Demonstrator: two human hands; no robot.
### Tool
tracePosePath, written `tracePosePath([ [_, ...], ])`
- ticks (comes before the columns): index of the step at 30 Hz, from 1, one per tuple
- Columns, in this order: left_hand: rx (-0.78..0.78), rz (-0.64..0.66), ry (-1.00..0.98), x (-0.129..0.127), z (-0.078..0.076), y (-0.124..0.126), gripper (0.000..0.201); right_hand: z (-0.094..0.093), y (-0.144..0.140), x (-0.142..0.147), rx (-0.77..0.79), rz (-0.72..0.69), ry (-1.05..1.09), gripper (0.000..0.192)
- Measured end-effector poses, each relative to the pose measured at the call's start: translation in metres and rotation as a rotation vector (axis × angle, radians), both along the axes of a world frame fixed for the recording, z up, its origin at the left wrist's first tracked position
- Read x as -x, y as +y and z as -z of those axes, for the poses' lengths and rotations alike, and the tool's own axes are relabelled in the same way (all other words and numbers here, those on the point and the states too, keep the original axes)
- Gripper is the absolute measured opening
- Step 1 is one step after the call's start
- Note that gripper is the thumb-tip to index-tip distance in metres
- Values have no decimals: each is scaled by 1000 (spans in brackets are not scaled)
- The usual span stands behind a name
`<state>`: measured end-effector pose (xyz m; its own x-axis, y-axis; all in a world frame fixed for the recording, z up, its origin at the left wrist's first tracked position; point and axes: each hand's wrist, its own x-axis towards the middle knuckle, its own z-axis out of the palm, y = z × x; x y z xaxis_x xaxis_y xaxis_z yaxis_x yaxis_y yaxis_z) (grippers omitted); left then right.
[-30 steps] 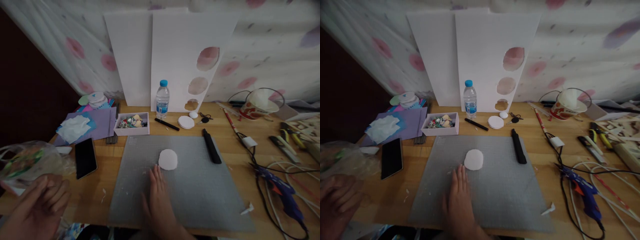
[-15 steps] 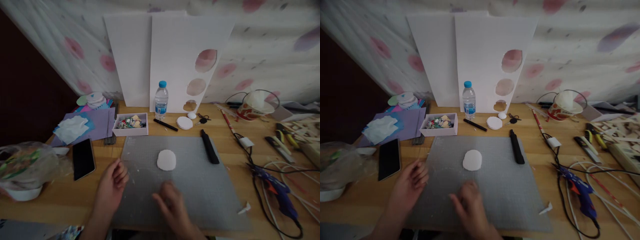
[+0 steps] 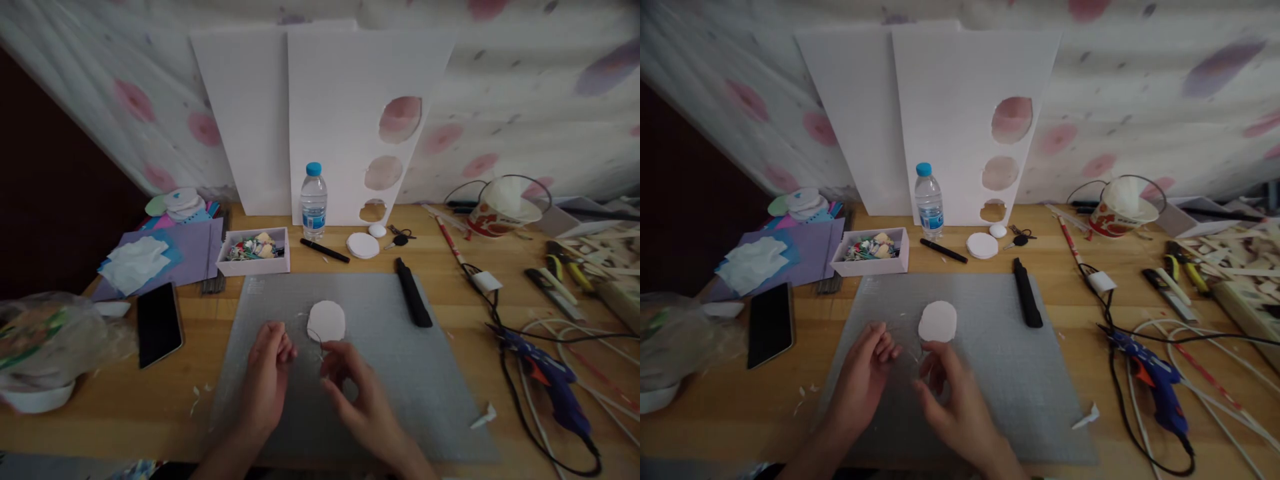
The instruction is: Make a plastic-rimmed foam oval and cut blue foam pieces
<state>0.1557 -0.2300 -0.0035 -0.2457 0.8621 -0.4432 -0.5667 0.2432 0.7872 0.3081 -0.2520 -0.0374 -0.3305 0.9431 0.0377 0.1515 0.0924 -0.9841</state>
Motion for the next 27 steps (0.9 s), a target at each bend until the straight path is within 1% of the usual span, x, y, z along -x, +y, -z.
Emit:
tracePosePath([
  [1,2,6,19,-2,1,0,39,1,0,0,10,-2,-15,34],
  [2,8,17,37,-4,2,0,38,2,1,-1,29,8,-33,32],
  [4,9,75,69,-9,4,0,35,5,2,-1,58,50,-74,17],
  [5,-1,132,78,-10,6,0,34,6,2,-2,62,70,-98,10],
  [6,-15,205,82,-11,9,2,32,8,3,-4,57,92,-117,12],
  [8,-49,351,118,-10,17,7,31,11,5,-10,58,143,-128,24],
  [9,-67,407,185,-8,21,12,32,13,6,-13,76,178,-115,29],
  [10,-94,441,301,-6,27,17,34,13,7,-18,107,222,-90,32],
  [11,-133,456,459,-4,32,23,34,14,9,-22,143,272,-56,35],
  [13,-236,451,814,-1,43,34,35,14,11,-30,211,368,30,40],
  [14,-271,452,932,-1,48,40,39,14,13,-34,237,406,81,42],
  [15,-288,456,991,-1,52,45,44,14,16,-37,262,432,137,42],
  [17,-274,473,967,-3,57,54,46,13,23,-43,310,450,263,41],
  [19,-237,478,872,-4,59,61,43,13,35,-46,342,425,397,39],
  [21,-214,475,779,-3,60,67,37,12,52,-47,346,378,491,39],
  [24,-200,482,571,0,62,75,30,13,80,-41,339,307,536,42],
  [27,-221,531,296,2,65,78,38,19,97,-29,338,243,547,42],
])
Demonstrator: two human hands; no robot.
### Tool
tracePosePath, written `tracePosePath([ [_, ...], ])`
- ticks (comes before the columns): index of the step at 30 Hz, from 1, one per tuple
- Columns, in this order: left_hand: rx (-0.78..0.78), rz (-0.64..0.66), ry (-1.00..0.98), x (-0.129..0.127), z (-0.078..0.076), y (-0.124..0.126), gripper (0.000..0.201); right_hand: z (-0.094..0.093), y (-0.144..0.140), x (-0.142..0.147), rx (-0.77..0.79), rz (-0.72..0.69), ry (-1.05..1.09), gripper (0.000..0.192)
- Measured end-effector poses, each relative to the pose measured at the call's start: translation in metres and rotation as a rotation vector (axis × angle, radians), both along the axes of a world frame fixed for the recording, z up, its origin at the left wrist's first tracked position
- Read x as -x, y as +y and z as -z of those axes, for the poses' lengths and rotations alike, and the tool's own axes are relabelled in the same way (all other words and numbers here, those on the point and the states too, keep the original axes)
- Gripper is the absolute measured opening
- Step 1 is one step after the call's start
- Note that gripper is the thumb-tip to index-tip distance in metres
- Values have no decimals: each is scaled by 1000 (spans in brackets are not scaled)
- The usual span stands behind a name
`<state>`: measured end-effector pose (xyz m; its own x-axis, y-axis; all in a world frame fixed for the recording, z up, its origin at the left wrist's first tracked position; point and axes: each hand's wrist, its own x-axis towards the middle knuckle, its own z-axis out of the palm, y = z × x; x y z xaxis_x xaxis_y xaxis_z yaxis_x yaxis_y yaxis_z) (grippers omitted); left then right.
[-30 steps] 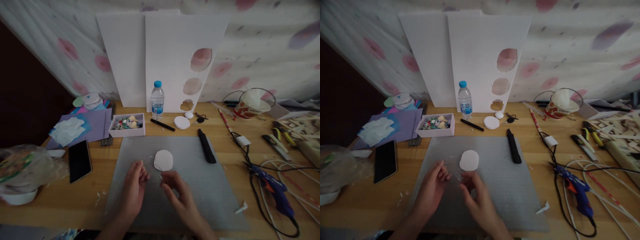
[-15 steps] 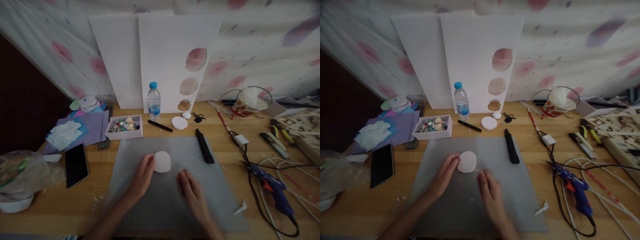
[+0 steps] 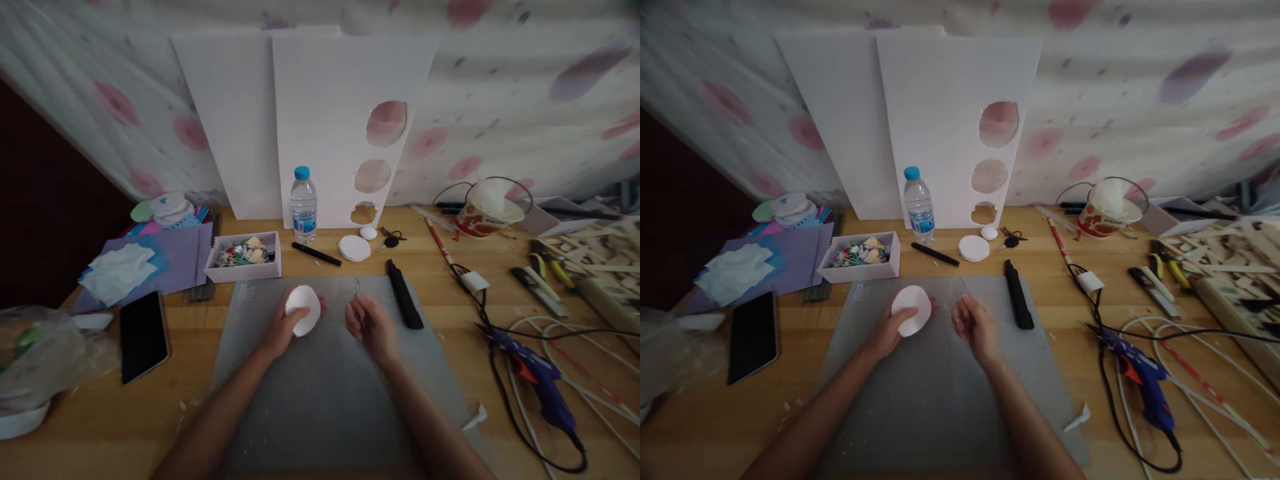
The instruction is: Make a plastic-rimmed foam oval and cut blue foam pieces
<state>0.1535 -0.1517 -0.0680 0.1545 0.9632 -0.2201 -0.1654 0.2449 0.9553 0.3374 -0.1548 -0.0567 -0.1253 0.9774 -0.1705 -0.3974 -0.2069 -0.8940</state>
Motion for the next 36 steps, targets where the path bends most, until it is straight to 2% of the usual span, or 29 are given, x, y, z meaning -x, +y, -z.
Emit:
tracePosePath([
  [5,68,151,-324,0,2,1,53,19,-9,15,-14,-17,-43,42],
  [8,71,173,-425,-1,2,2,61,24,-19,20,-7,5,-81,41],
  [11,52,176,-479,-3,7,3,60,23,-22,26,-21,54,-110,42],
  [18,9,205,-519,-6,23,1,52,22,-24,34,-90,114,-187,41],
  [24,1,233,-496,-5,21,-2,53,22,-30,33,-141,82,-257,41],
  [33,-9,270,-440,-1,25,-2,69,24,-30,35,-109,110,-299,38],
  [36,-15,278,-440,0,27,-4,68,26,-30,36,-103,122,-306,39],
])
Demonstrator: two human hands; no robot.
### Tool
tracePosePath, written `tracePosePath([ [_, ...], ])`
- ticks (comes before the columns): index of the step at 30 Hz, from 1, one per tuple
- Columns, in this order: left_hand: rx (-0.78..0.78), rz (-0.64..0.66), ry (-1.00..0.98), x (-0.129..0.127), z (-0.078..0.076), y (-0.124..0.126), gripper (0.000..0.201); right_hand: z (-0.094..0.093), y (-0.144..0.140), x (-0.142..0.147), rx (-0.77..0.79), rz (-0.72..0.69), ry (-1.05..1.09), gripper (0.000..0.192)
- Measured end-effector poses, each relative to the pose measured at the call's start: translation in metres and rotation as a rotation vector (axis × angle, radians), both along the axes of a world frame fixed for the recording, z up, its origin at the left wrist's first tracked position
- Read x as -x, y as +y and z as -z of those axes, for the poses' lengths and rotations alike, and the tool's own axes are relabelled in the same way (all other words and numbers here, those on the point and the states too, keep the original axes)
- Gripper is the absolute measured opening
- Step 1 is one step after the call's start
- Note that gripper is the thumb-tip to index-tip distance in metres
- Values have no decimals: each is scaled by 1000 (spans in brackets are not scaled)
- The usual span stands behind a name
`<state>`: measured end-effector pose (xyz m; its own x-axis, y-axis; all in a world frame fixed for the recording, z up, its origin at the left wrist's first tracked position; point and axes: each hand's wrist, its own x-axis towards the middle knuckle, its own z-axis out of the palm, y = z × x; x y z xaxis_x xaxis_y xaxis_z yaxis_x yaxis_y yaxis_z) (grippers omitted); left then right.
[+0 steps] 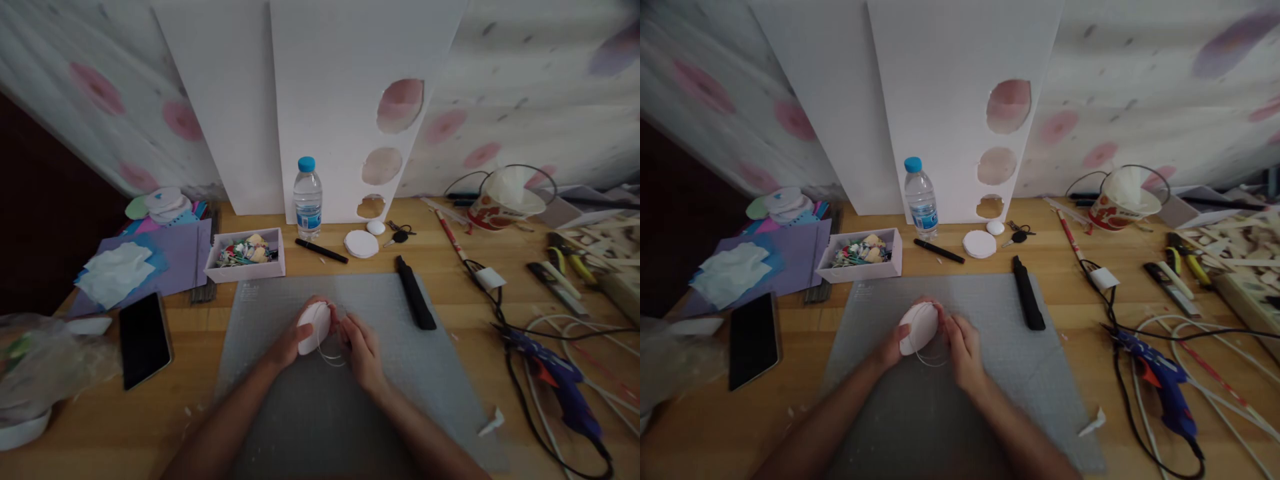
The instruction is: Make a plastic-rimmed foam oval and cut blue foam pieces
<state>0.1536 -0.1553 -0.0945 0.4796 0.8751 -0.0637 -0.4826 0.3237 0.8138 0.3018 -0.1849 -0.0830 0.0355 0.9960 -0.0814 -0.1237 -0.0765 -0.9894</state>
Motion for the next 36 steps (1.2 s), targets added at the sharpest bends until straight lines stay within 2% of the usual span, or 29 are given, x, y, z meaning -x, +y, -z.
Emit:
tracePosePath([
  [7,8,-28,5,-3,-5,-2,55,-10,3,-1,-30,3,-38,38],
  [12,74,-55,12,-4,-10,1,51,-16,6,-2,-49,-34,-50,36],
  [17,152,-78,1,-1,-11,0,48,-15,5,-1,-80,-57,-34,20],
  [21,163,-67,-10,2,-11,-1,55,-16,5,-2,-101,-24,-14,18],
  [28,164,-59,-44,-2,-19,4,67,-24,2,-3,-105,84,-64,22],
  [36,94,-52,-38,-1,-15,1,53,-16,2,3,-105,230,-154,26],
])
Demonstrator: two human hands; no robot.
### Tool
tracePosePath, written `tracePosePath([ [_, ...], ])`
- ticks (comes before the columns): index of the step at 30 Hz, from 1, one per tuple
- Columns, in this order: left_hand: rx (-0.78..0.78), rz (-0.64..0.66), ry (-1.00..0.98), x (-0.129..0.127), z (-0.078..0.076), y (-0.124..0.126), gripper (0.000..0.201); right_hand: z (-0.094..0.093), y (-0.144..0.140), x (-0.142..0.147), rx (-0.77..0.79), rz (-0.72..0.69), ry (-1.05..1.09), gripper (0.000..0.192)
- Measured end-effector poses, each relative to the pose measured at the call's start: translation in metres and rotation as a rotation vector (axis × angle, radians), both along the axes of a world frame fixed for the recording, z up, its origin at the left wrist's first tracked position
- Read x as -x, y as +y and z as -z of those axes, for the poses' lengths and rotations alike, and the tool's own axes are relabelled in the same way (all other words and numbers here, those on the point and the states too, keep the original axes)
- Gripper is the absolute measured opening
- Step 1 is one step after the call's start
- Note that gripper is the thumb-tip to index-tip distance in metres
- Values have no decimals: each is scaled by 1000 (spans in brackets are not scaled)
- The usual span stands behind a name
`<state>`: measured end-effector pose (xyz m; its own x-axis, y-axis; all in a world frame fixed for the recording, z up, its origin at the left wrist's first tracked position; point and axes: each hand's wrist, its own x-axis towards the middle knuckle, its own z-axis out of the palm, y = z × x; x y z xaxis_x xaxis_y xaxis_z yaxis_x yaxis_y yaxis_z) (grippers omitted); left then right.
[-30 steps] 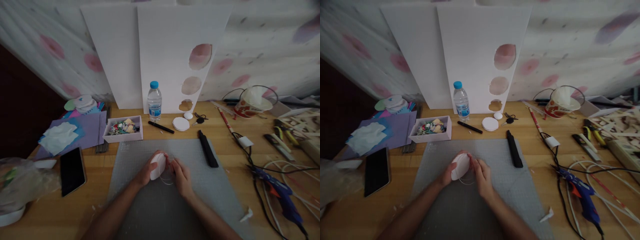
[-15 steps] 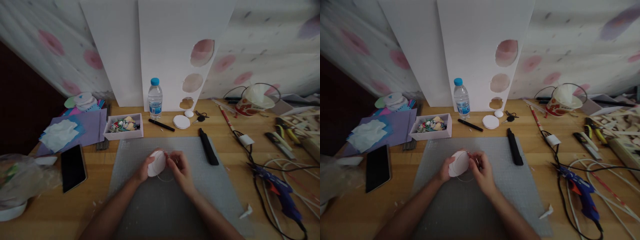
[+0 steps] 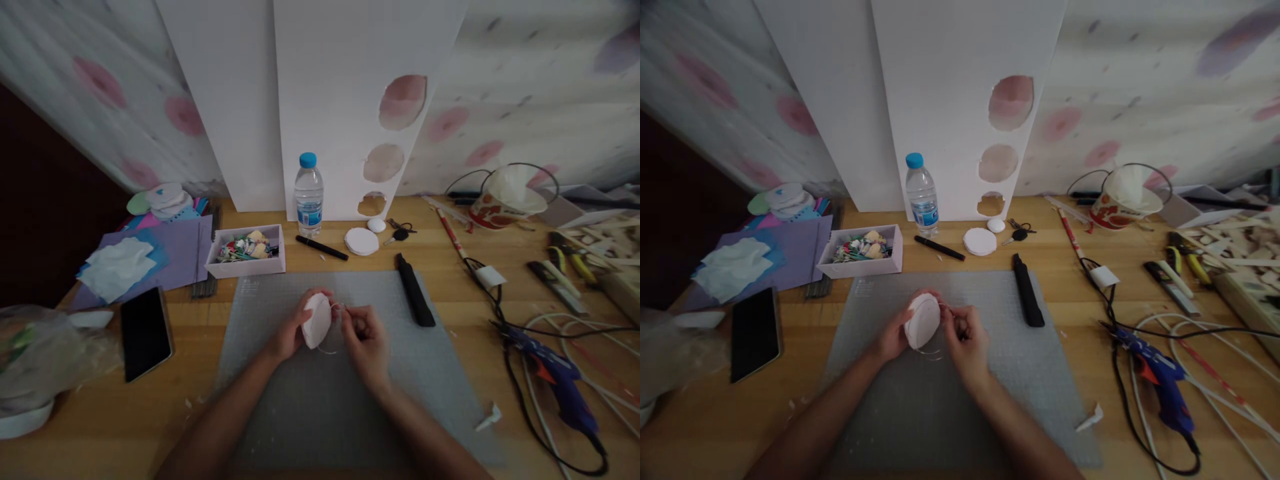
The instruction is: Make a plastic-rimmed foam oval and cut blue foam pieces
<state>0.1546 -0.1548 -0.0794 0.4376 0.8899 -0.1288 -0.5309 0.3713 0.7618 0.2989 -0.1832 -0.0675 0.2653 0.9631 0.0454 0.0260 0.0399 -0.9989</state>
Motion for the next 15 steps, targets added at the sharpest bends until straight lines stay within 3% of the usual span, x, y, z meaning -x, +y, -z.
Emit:
tracePosePath([
  [15,-60,48,16,1,2,-5,57,7,-1,1,39,-68,-48,23],
])
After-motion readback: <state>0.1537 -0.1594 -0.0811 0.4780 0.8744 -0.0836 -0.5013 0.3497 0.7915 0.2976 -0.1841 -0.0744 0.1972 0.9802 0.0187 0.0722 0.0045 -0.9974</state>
